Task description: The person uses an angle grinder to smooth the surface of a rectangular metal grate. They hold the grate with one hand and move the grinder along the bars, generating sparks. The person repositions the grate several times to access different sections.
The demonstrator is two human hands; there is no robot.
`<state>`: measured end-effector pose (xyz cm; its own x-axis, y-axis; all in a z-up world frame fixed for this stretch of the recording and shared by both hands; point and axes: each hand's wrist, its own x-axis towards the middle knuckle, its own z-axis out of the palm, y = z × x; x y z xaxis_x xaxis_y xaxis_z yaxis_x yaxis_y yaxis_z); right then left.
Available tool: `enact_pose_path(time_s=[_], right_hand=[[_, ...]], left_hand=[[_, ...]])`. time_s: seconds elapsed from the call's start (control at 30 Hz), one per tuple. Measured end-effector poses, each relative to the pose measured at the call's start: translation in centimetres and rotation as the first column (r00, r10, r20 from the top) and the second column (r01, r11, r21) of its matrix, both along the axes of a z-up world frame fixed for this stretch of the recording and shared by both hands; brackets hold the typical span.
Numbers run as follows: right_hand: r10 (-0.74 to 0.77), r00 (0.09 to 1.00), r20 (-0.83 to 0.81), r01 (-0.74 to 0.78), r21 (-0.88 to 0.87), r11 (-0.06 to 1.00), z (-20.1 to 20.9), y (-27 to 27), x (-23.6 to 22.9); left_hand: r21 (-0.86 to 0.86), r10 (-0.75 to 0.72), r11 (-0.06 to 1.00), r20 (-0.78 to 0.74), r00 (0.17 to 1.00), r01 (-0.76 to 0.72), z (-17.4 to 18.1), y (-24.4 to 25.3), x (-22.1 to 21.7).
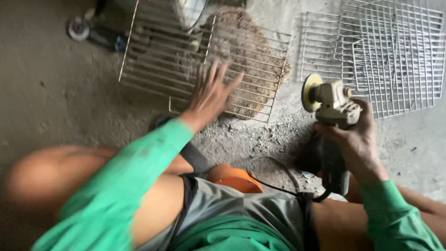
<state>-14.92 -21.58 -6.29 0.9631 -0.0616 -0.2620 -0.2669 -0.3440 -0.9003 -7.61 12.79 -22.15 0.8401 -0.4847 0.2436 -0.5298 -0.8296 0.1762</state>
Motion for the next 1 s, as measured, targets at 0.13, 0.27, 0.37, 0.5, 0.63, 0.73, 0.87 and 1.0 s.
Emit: enact_pose_path(time_s=[0.13,0.27,0.37,0.5,0.63,0.73,0.87,1.0], right_hand=[[-0.088,0.993,-0.085,0.085,-0.033,0.996,-1.8,0.0,0.0],[-0.133,0.982,-0.133,0.137,0.021,0.990,-4.5,-0.4,0.2],[-0.087,0.983,-0.162,0.087,-0.007,0.996,-7.0,-0.7,0.0],[-0.133,0.954,-0.267,0.162,0.087,0.983,-8.6,-2.3,-0.6],[-0.121,0.973,-0.197,0.182,0.327,0.927,-8.3,-4.0,-0.1],[-0.106,0.981,-0.164,0.160,0.364,0.918,-7.9,-4.5,0.3],[-0.128,0.962,-0.240,0.154,0.092,0.984,-8.1,-4.0,0.2],[0.012,0.980,-0.196,0.014,0.129,0.992,-8.5,-2.4,-0.6]], left_hand=[[0.006,0.381,0.921,-0.230,0.896,-0.390,-1.1,-3.4,6.6],[0.110,0.424,0.904,-0.360,0.831,-0.413,-1.8,-3.8,6.3],[0.104,0.373,0.926,-0.399,0.837,-0.363,-1.8,-3.2,5.8],[0.012,0.338,0.937,-0.283,0.897,-0.349,-2.2,-3.2,5.3],[-0.052,0.313,0.940,-0.263,0.913,-0.337,-2.6,-3.2,5.6],[-0.053,0.313,0.941,-0.247,0.917,-0.335,-2.4,-3.2,5.4],[-0.042,0.319,0.939,-0.259,0.912,-0.341,-2.2,-3.2,5.9],[-0.019,0.319,0.940,-0.303,0.898,-0.340,-2.9,-3.0,5.8]])
